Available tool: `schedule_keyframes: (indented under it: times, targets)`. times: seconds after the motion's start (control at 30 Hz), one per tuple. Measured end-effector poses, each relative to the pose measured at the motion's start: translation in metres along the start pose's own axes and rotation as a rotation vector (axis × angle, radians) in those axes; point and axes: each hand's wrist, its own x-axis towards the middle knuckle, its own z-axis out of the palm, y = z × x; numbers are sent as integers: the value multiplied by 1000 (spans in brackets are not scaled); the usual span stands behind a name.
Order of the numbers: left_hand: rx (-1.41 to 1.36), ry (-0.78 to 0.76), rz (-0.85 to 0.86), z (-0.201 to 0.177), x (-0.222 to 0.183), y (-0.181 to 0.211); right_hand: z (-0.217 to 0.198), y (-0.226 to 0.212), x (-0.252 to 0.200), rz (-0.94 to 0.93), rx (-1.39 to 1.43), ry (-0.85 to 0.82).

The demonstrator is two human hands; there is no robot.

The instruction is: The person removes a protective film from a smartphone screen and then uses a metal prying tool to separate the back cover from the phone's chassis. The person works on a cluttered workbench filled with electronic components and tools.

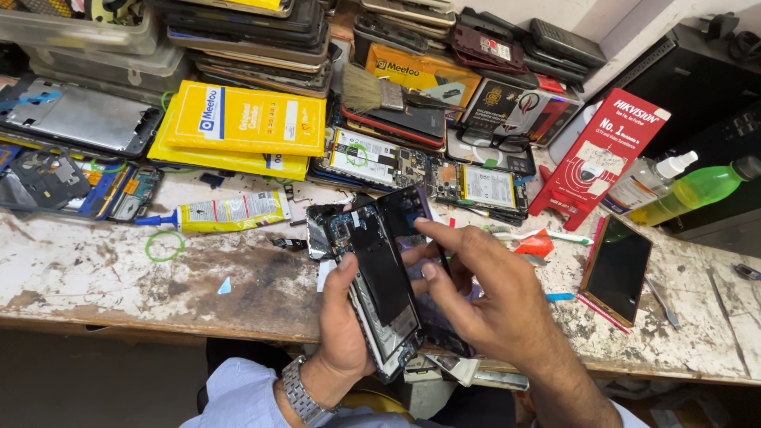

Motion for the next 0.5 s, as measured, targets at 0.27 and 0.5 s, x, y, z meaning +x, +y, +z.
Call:
schedule_keyframes:
  times: [0.27, 0.5]
  targets:
    - [-57, -191, 83, 21, -1, 13, -11, 3, -7, -36, -121, 131]
    - [13, -169, 79, 21, 0, 21, -18, 9, -18, -20, -116, 233]
